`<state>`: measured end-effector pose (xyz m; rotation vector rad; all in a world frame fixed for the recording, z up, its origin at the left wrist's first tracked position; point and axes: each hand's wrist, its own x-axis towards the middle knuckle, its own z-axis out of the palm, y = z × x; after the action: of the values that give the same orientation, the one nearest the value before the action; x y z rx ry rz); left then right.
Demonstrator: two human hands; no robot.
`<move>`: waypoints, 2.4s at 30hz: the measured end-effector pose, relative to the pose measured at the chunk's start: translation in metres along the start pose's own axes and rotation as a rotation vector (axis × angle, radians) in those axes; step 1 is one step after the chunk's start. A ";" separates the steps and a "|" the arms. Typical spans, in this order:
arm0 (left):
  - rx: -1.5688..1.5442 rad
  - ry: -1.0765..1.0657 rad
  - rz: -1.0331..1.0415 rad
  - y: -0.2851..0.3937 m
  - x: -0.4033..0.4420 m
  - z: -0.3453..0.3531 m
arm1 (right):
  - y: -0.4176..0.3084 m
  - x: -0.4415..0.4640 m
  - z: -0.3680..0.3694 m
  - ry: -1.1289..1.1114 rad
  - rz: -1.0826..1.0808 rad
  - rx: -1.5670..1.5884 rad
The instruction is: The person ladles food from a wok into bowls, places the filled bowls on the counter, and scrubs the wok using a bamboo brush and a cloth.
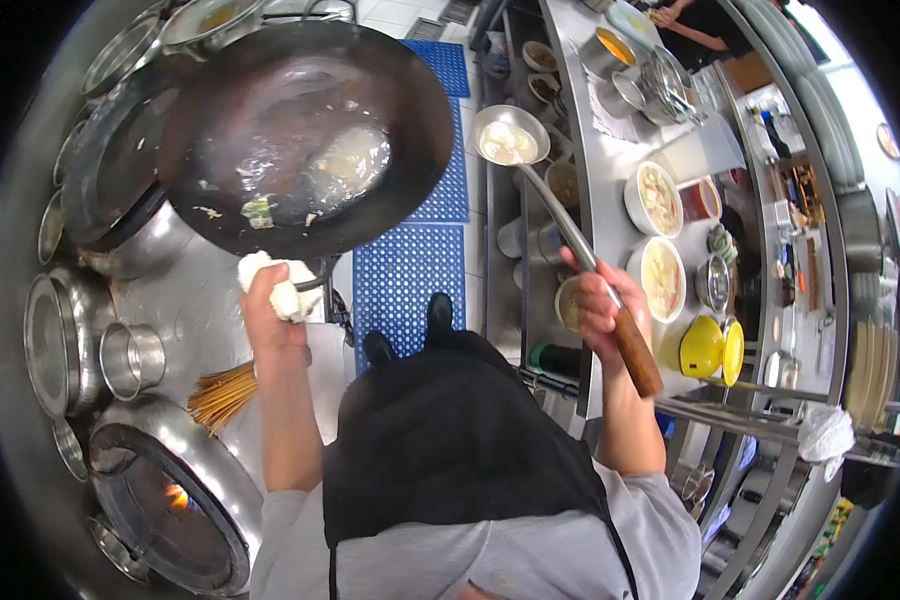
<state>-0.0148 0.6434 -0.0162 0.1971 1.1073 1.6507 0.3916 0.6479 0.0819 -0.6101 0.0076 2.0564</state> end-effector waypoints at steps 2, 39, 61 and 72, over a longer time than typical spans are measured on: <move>0.020 -0.086 -0.002 0.000 0.012 -0.007 | -0.011 0.027 -0.039 -0.016 -0.014 0.113; -0.178 0.112 0.094 0.021 0.099 0.111 | -0.351 0.541 -0.196 -0.147 -0.315 0.171; -0.242 0.166 0.139 -0.001 0.123 0.125 | -0.479 0.709 -0.269 0.401 -0.529 -0.477; -0.096 0.430 0.195 -0.010 0.136 0.160 | -0.487 0.710 -0.272 0.244 -0.591 -0.245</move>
<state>0.0369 0.8454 0.0123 -0.1245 1.3562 1.9735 0.6014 1.4165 -0.3431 -0.8915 -0.2566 1.4128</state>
